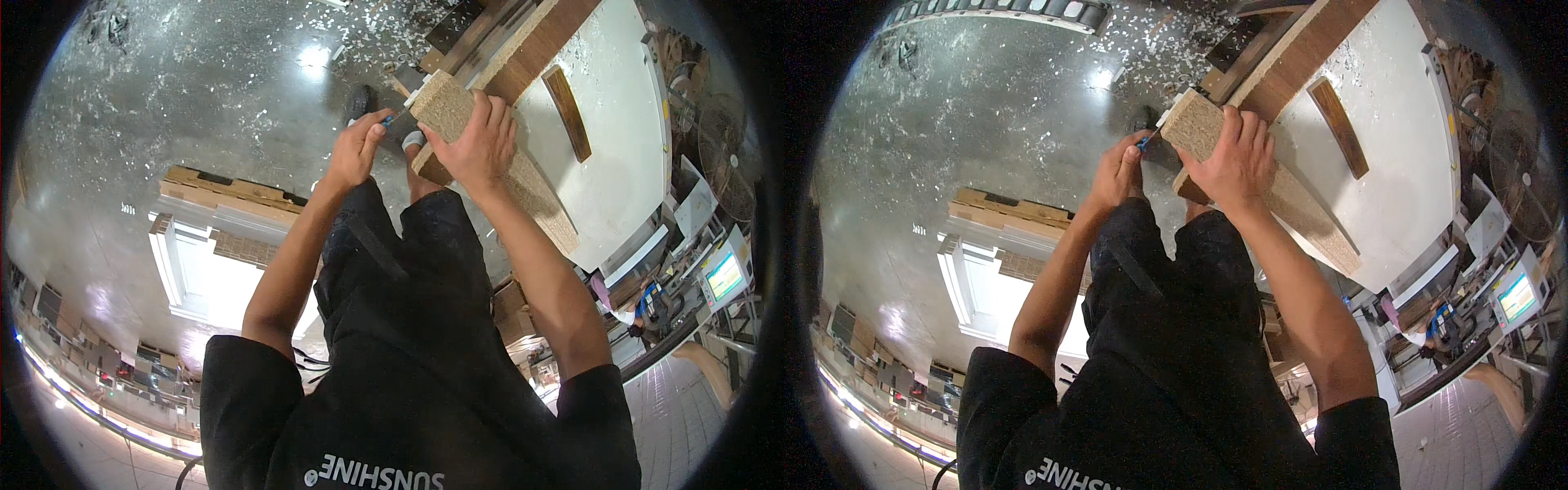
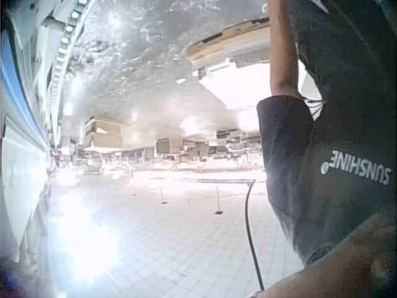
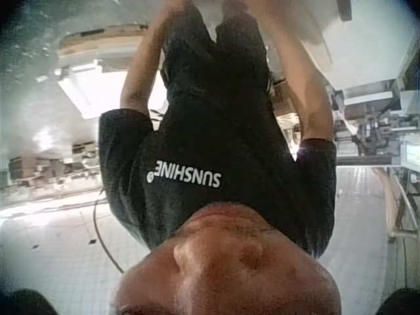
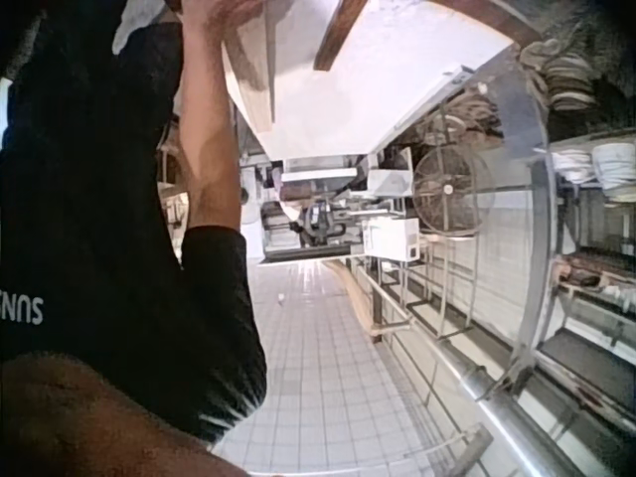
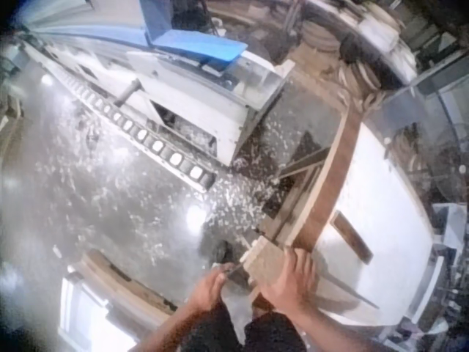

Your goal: The recorder organizes and marks various white and wood-textured furniture components at a factory workbench using a blue marking tool.

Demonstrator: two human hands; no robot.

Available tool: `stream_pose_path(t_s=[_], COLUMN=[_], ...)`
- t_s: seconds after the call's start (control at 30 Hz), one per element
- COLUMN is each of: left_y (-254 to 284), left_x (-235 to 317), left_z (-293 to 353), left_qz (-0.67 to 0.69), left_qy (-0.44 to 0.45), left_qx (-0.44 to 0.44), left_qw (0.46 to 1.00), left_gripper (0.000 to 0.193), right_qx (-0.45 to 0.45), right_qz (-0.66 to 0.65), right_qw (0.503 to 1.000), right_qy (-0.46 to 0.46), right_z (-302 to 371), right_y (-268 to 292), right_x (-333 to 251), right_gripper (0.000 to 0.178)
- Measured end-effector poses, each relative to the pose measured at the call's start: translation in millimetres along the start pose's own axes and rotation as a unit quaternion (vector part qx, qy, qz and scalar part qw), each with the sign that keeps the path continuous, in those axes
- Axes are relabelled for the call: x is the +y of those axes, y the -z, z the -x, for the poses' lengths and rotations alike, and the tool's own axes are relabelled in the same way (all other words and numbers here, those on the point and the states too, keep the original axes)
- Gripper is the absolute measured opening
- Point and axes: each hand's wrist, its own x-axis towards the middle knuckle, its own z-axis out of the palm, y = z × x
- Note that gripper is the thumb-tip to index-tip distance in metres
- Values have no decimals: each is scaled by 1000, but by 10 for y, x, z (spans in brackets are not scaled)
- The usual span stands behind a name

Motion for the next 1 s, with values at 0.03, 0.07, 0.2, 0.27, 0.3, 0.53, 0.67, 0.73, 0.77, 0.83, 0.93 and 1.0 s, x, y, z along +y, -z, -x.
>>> stream_pose_path(t_s=[0.03,0.07,0.2,0.27,0.3,0.53,0.67,0.73,0.77,0.83,0.93,1.0], left_y=[8,13,-13,-33,-37,-89,-69,-46,-51,-65,-87,-89], left_x=[13,39,161,147,97,84,-16,-86,-58,-4,-32,-22], left_z=[-12,-30,-124,-168,-200,-231,-165,-149,-167,-243,-251,-264], left_qz=[3,3,-8,-19,-24,-18,5,1,2,-22,-21,-15], left_qy=[4,5,33,38,23,3,4,-5,-3,-24,-32,-8], left_qx=[-6,-6,-15,-10,-5,1,15,-1,-1,11,18,6], left_qw=[1000,1000,999,999,999,1000,1000,1000,1000,999,999,1000], left_gripper=[50,50,62,61,60,56,56,55,55,55,54,54], right_qx=[-1,3,2,3,5,21,15,10,22,32,35,27], right_qz=[0,0,9,8,7,29,34,36,33,30,32,28], right_qw=[1000,1000,1000,1000,1000,999,999,999,999,999,999,999], right_qy=[-1,0,-5,-3,-1,-1,-4,-8,-5,-2,-1,6], right_z=[1,-3,2,5,2,16,10,-15,3,32,-6,5], right_y=[3,1,-21,-22,-21,-52,-38,-51,-56,-68,-75,-47], right_x=[-1,0,16,7,-9,11,-27,-30,-24,-7,-4,-2], right_gripper=[89,89,90,90,90,89,89,89,89,89,90,90])
